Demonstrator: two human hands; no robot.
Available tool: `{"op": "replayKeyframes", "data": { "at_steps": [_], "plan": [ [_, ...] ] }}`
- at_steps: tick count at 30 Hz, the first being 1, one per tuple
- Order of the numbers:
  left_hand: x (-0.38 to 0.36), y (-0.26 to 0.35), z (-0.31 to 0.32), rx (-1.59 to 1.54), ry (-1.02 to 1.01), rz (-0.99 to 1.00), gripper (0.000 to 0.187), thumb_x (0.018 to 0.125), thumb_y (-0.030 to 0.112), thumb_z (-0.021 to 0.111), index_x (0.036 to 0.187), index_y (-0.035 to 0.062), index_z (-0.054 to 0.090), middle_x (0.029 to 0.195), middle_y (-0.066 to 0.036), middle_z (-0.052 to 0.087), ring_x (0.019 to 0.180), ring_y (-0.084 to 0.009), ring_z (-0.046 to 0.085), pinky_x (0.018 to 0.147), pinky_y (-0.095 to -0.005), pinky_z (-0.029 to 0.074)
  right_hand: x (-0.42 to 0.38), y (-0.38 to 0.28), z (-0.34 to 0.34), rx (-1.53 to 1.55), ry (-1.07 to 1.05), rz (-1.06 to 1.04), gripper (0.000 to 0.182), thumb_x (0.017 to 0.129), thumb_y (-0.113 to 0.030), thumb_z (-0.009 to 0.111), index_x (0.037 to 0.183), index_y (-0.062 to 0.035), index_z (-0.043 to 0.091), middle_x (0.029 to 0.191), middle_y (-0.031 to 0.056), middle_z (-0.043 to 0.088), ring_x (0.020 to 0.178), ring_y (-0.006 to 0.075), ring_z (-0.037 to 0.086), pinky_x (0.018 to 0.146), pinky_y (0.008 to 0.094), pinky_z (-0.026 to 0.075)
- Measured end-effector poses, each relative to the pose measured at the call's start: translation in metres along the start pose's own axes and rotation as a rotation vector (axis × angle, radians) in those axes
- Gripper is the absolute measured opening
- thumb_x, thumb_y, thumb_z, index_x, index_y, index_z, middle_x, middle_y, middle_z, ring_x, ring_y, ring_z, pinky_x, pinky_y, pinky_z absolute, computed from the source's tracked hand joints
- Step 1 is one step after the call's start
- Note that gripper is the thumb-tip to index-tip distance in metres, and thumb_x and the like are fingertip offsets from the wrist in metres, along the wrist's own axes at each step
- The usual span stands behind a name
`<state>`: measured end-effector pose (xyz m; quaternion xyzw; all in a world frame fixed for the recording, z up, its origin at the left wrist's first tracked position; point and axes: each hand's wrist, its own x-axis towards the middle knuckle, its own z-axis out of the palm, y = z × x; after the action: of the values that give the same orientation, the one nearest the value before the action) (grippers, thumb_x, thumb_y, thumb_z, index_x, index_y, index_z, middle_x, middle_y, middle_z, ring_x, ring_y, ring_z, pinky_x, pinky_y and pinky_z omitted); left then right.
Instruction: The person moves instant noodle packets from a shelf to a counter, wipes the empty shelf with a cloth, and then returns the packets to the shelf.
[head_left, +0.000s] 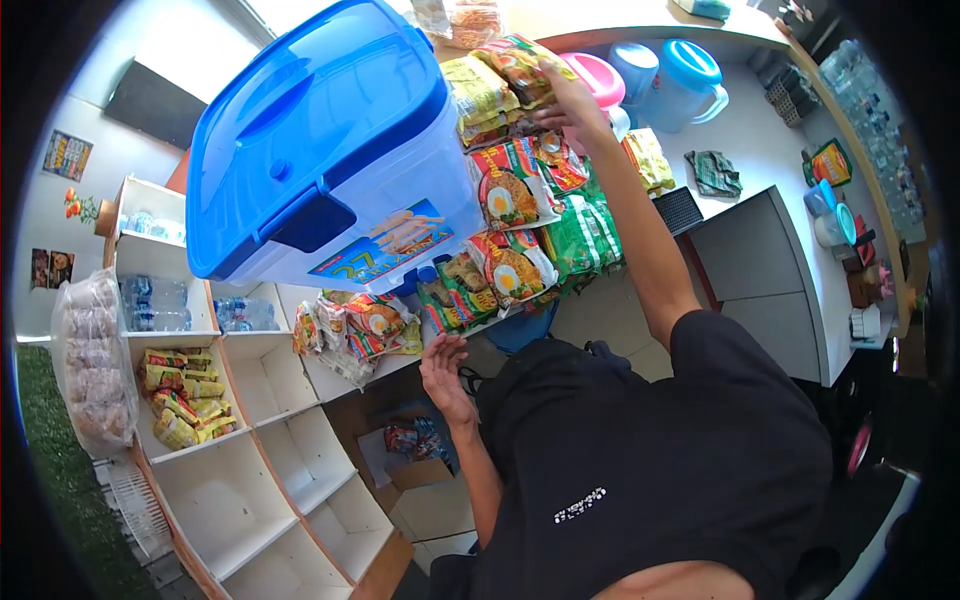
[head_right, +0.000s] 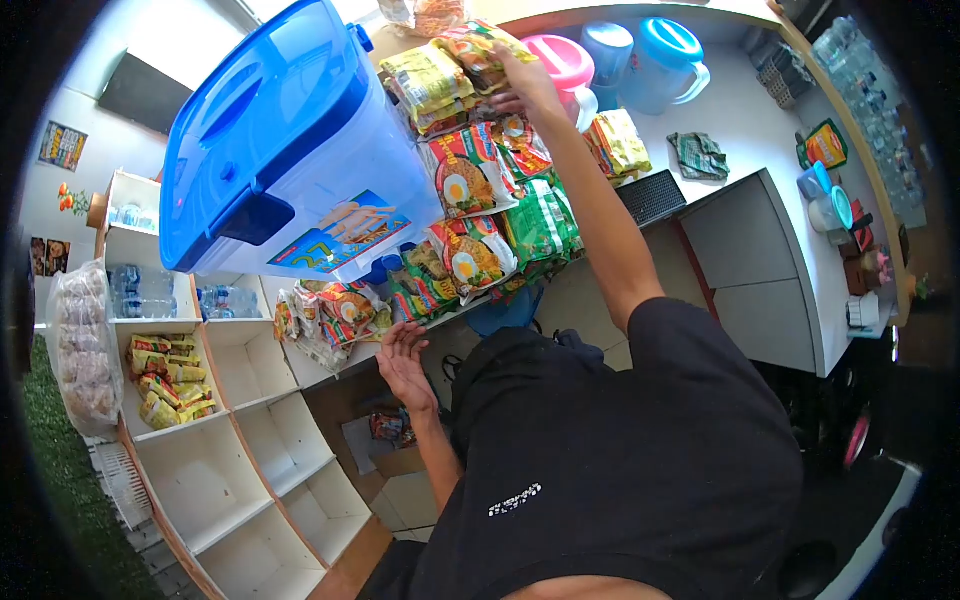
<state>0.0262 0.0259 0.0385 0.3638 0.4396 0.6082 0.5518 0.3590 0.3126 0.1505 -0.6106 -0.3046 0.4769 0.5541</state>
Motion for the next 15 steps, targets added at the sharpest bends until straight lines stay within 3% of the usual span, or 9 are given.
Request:
{"op": "replayKeyframes", "data": {
  "at_steps": [6,9,15],
  "plan": [
    [0.0,-0.001,0.009,0.018,0.008,-0.017,0.063,0.101,0.055,0.03,0.126,0.0008,0.051,0.119,-0.014,0.059,0.11,-0.0247,0.057,0.091,-0.0362,0.043,0.004,0.028,-0.011,-0.056,0.051,-0.197,0.057,0.09,-0.05,0.064,0.121,-0.0031,0.056,0.09,0.0078,0.064,0.063,0.0127,0.062,0.053,0.0253,0.051],
    [0.002,-0.003,0.008,0.035,-0.007,-0.018,0.063,0.101,0.055,0.03,0.126,0.0007,0.051,0.119,-0.014,0.059,0.11,-0.0246,0.057,0.091,-0.0365,0.043,0.011,0.029,-0.006,-0.2,0.096,-0.23,0.056,0.09,-0.048,0.065,0.122,-0.003,0.055,0.09,0.0069,0.064,0.062,0.0113,0.059,0.053,0.0245,0.047],
    [0.006,0.001,0.005,0.048,-0.016,-0.021,0.064,0.1,0.056,0.03,0.126,0.0008,0.051,0.118,-0.014,0.059,0.11,-0.0245,0.057,0.09,-0.0369,0.043,0.013,0.031,-0.005,-0.152,-0.007,-0.182,0.053,0.091,-0.048,0.065,0.119,-0.0038,0.056,0.089,0.0062,0.064,0.066,0.0091,0.057,0.054,0.0226,0.042]
  ]
}}
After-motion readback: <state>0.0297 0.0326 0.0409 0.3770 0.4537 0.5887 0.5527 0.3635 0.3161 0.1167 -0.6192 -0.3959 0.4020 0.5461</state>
